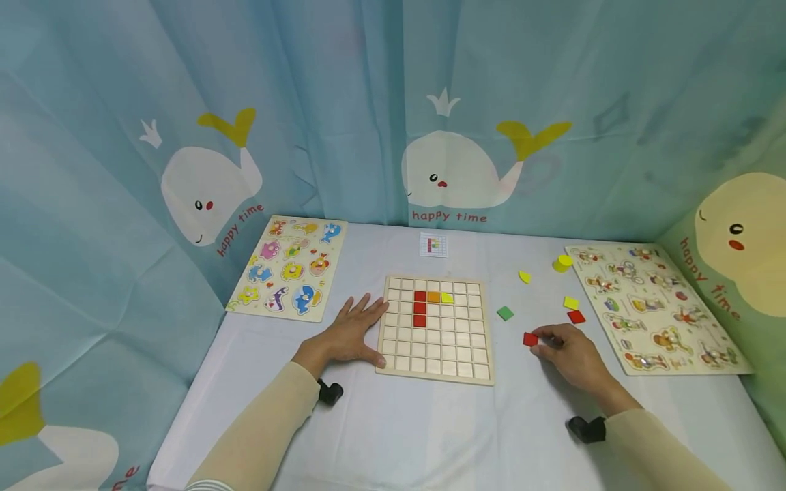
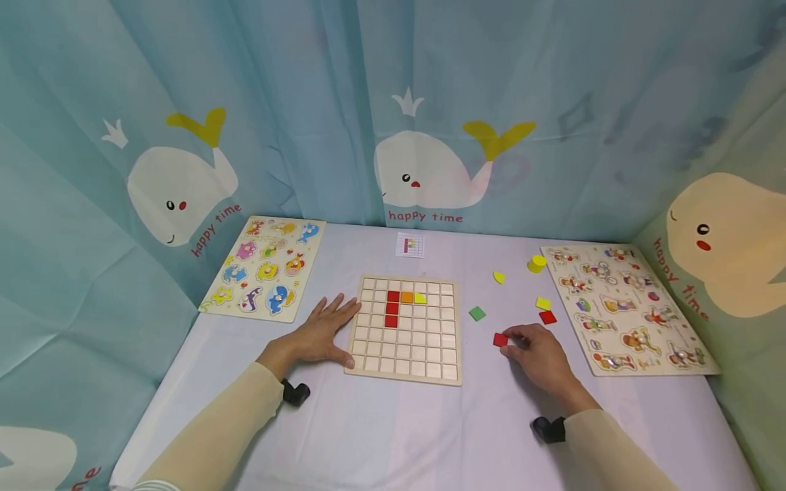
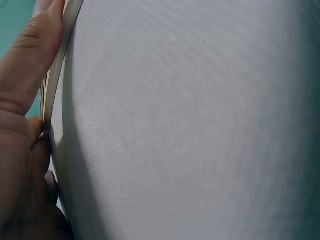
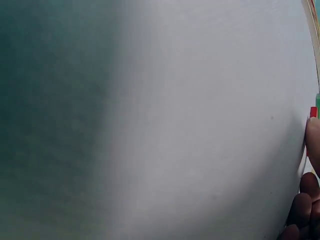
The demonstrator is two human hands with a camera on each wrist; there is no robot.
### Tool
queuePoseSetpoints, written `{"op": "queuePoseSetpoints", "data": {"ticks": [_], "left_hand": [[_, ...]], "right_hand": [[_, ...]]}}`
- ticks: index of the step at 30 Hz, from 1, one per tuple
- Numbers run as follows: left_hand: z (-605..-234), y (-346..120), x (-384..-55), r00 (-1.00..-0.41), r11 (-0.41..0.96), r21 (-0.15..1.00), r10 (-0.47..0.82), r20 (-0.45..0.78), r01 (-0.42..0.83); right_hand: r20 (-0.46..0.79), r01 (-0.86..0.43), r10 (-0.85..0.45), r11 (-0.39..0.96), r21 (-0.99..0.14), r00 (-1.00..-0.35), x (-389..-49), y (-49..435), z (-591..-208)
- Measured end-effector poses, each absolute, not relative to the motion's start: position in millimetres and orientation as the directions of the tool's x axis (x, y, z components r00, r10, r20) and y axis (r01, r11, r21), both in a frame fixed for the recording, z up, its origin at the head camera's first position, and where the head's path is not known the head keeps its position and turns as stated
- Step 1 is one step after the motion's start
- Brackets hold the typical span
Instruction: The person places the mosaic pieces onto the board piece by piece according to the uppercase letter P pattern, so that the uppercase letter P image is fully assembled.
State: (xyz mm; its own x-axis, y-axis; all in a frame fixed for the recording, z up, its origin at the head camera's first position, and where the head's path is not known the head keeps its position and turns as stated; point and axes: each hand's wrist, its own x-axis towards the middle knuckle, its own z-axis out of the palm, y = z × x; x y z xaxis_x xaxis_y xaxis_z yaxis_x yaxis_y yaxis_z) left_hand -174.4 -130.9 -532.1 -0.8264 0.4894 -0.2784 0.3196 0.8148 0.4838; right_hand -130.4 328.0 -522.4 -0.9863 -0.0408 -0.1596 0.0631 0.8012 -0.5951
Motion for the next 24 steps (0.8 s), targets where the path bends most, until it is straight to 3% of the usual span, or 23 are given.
{"op": "queuePoseSetpoints", "data": {"ticks": [9, 24], "left_hand": [[-533.7, -131.6, -174.8, -0.825, 0.810, 0.484, 0.497, -0.268, 0.331], [-532.8, -130.8, -174.8, -0.828, 0.813, 0.482, 0.492, -0.267, 0.328]], "right_hand": [[-0.140, 0.061, -0.033, 0.785, -0.617, -0.990, -132.2, 331.3, -520.2], [0.009, 0.082, 0.111, 0.784, -0.616, -0.994, -134.5, 333.4, -525.5]]}}
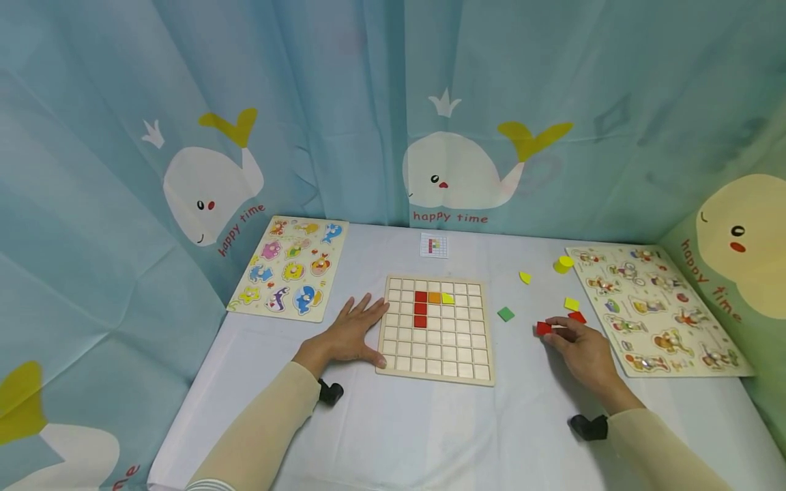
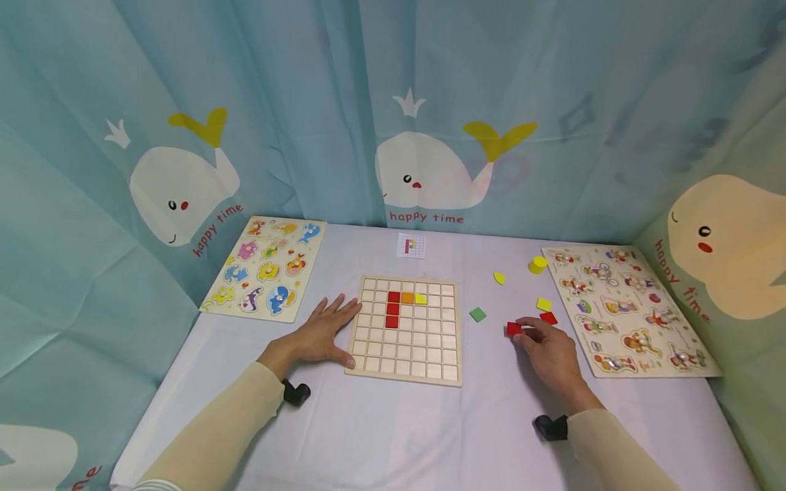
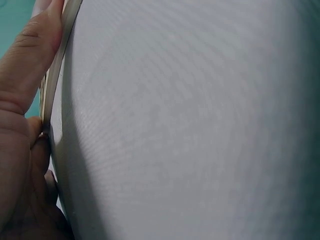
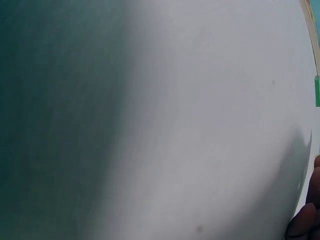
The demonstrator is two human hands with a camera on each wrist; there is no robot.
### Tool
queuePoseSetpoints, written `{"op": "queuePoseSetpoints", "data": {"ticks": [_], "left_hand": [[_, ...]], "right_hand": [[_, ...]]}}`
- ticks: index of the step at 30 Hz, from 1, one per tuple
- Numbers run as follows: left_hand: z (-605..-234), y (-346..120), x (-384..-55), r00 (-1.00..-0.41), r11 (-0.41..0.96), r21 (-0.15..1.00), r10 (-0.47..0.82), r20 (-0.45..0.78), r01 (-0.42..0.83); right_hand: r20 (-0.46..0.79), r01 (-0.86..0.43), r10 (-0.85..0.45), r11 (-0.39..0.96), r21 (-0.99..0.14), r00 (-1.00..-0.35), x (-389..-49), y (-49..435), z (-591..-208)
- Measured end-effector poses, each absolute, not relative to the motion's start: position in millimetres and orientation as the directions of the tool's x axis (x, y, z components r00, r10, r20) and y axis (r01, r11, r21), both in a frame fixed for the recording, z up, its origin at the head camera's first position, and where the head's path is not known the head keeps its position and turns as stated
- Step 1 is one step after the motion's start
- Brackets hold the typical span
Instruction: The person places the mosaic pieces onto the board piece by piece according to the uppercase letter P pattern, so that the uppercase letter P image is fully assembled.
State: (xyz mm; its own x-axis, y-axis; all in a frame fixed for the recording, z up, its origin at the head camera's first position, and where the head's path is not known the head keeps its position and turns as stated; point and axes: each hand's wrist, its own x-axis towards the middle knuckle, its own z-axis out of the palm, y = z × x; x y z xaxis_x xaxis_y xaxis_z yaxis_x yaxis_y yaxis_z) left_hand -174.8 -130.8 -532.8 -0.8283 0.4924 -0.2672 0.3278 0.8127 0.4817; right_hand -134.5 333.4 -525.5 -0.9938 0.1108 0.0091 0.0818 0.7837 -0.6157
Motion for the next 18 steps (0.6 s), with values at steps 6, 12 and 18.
{"op": "queuePoseSetpoints", "data": {"ticks": [6, 12, 18], "left_hand": [[-533, -130, -175, -0.830, 0.814, 0.482, 0.489, -0.268, 0.323], [-535, -131, -176, -0.829, 0.817, 0.471, 0.491, -0.268, 0.332], [-535, -131, -176, -0.827, 0.814, 0.477, 0.493, -0.269, 0.330]], "right_hand": [[0.021, 0.071, 0.110, 0.765, -0.640, -0.994, -135, 329, -524], [0.021, 0.072, 0.113, 0.755, -0.652, -0.993, -137, 322, -522], [0.037, 0.068, 0.123, 0.744, -0.665, -0.992, -139, 311, -521]]}}
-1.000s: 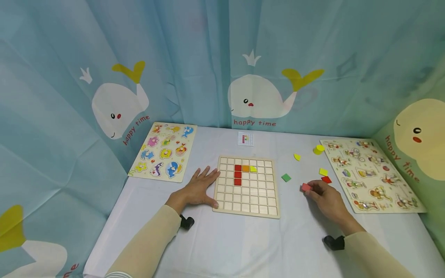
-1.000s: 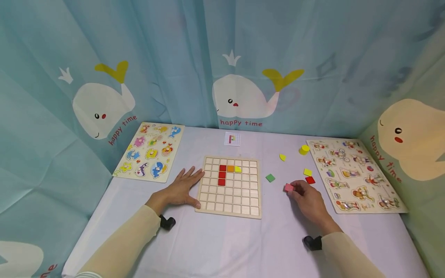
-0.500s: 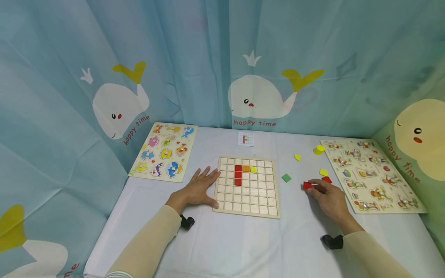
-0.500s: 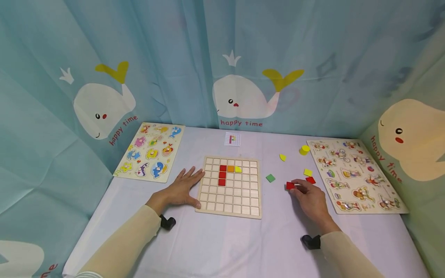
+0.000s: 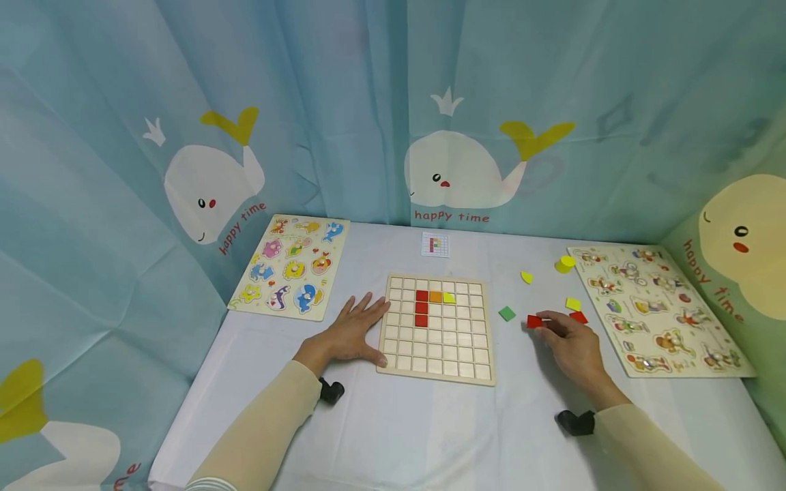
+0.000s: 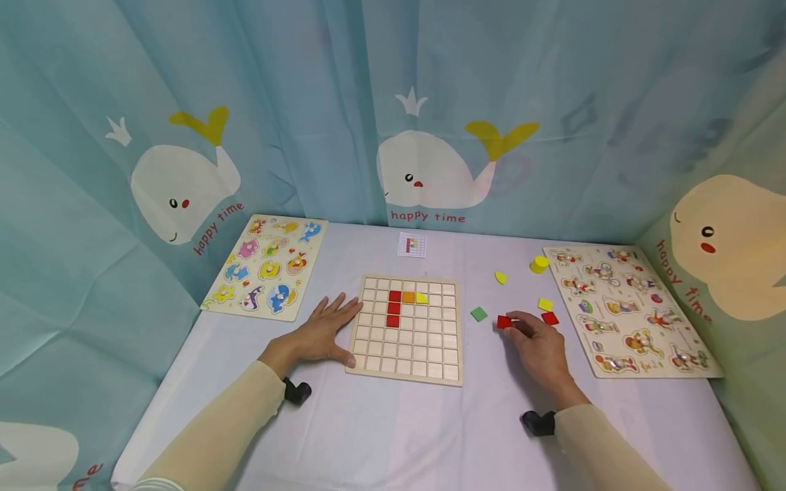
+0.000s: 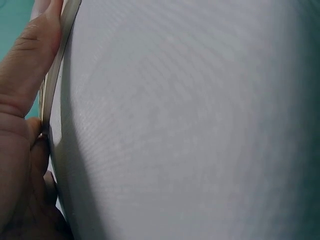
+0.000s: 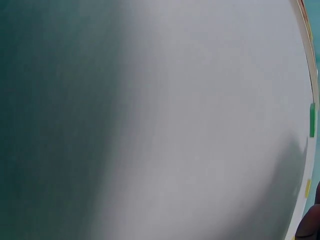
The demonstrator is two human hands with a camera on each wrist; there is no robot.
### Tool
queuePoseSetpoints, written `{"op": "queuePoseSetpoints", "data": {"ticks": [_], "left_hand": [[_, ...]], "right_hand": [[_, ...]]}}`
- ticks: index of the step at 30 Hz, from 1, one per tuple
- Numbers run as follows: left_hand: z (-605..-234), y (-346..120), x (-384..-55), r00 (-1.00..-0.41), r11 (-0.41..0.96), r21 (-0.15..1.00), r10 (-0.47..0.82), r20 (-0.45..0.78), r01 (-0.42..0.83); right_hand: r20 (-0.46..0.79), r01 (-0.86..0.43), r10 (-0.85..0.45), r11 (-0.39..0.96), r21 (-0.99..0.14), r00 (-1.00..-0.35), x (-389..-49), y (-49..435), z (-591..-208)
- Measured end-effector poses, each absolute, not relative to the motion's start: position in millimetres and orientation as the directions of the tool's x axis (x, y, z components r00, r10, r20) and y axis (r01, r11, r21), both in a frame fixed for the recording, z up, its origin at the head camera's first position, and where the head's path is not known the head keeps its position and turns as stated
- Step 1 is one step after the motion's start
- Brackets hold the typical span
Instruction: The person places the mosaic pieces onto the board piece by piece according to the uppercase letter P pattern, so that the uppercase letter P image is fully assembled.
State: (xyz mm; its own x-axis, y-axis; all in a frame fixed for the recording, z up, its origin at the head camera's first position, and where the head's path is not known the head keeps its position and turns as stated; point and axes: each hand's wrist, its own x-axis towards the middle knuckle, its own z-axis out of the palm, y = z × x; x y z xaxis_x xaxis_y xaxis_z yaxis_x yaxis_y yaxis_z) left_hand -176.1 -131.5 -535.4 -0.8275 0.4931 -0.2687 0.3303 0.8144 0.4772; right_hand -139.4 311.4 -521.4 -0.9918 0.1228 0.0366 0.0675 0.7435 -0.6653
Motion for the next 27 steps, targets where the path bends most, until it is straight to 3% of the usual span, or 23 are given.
{"op": "queuePoseSetpoints", "data": {"ticks": [8, 17, 27], "left_hand": [[-537, -132, -177, -0.827, 0.811, 0.480, 0.496, -0.264, 0.333], [-536, -132, -178, -0.827, 0.808, 0.489, 0.497, -0.263, 0.330], [-534, -132, -177, -0.830, 0.812, 0.485, 0.491, -0.265, 0.325]], "right_hand": [[0.027, 0.077, 0.131, 0.722, -0.687, -0.991, -142, 290, -519], [0.110, -0.019, 0.086, 0.696, -0.718, -0.990, -148, 266, -520], [0.082, -0.027, 0.053, 0.655, -0.755, -0.995, -151, 232, -514]]}}
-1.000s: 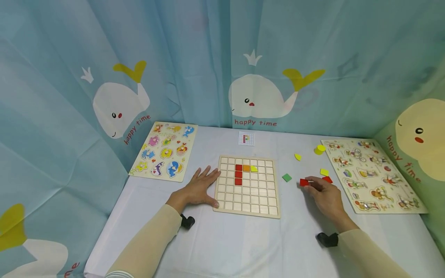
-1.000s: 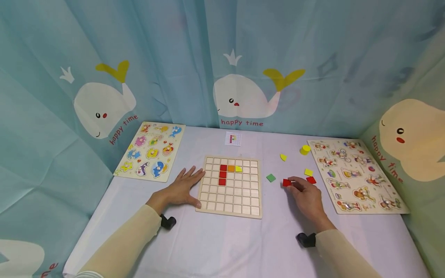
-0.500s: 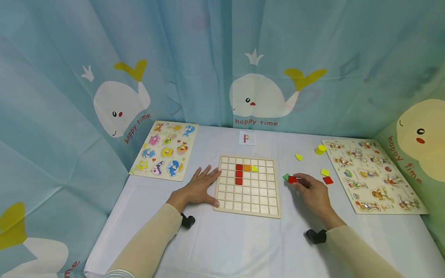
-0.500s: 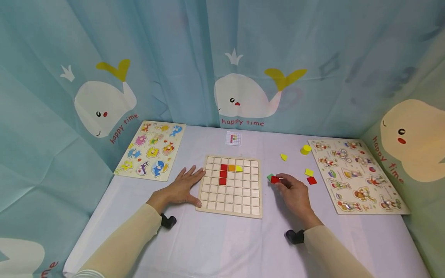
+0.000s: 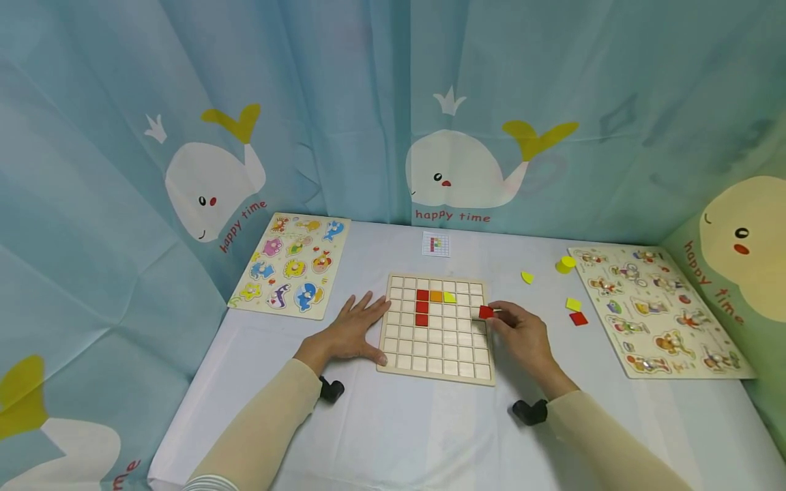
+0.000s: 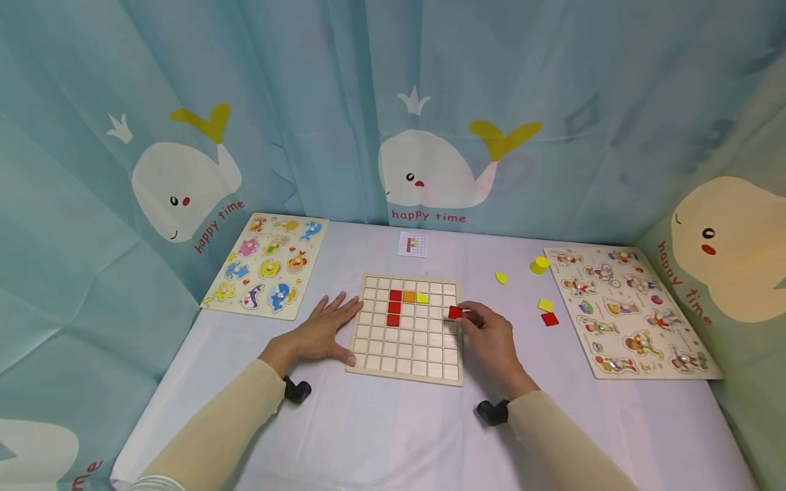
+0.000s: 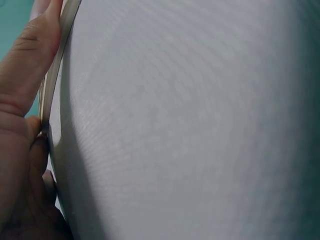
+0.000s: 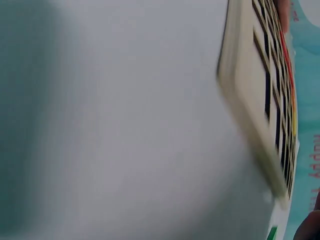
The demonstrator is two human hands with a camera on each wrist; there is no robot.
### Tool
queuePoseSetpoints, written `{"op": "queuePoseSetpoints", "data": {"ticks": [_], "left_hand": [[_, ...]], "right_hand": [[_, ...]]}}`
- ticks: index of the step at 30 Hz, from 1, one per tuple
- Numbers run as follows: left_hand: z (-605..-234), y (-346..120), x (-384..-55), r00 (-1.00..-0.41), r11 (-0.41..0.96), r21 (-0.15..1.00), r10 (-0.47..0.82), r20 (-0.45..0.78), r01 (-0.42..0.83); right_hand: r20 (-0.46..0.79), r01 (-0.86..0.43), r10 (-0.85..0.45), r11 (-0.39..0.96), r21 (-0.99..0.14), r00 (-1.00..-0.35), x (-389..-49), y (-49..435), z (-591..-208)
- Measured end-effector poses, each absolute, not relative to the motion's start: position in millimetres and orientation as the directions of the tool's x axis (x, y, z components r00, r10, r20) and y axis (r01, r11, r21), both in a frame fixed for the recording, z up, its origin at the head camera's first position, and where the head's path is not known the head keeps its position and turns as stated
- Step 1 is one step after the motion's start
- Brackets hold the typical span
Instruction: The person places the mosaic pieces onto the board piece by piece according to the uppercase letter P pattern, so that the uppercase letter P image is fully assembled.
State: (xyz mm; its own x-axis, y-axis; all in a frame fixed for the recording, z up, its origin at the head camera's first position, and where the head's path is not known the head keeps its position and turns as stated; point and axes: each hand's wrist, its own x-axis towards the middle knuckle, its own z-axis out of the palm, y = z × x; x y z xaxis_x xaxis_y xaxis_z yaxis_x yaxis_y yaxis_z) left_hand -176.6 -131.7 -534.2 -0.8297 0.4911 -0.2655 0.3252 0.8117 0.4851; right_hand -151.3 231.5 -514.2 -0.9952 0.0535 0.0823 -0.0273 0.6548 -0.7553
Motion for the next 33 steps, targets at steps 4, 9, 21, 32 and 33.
{"op": "queuePoseSetpoints", "data": {"ticks": [4, 9, 21, 32, 33], "left_hand": [[-534, -132, -176, -0.830, 0.812, 0.484, 0.491, -0.266, 0.325], [-531, -131, -176, -0.829, 0.803, 0.504, 0.493, -0.264, 0.317], [-532, -133, -176, -0.822, 0.789, 0.506, 0.517, -0.239, 0.349], [-532, -133, -176, -0.819, 0.796, 0.490, 0.517, -0.247, 0.355], [-532, -133, -177, -0.819, 0.797, 0.489, 0.516, -0.248, 0.354]], "right_hand": [[0.098, -0.059, 0.028, 0.626, -0.778, -0.995, -151, 218, -514], [0.110, -0.087, 0.002, 0.593, -0.800, -0.994, -151, 201, -514], [0.077, -0.107, -0.078, 0.543, -0.833, -0.994, -146, 168, -522], [0.027, -0.089, -0.127, 0.510, -0.856, -0.992, -142, 150, -525], [0.024, -0.088, -0.129, 0.512, -0.855, -0.991, -142, 149, -525]]}}
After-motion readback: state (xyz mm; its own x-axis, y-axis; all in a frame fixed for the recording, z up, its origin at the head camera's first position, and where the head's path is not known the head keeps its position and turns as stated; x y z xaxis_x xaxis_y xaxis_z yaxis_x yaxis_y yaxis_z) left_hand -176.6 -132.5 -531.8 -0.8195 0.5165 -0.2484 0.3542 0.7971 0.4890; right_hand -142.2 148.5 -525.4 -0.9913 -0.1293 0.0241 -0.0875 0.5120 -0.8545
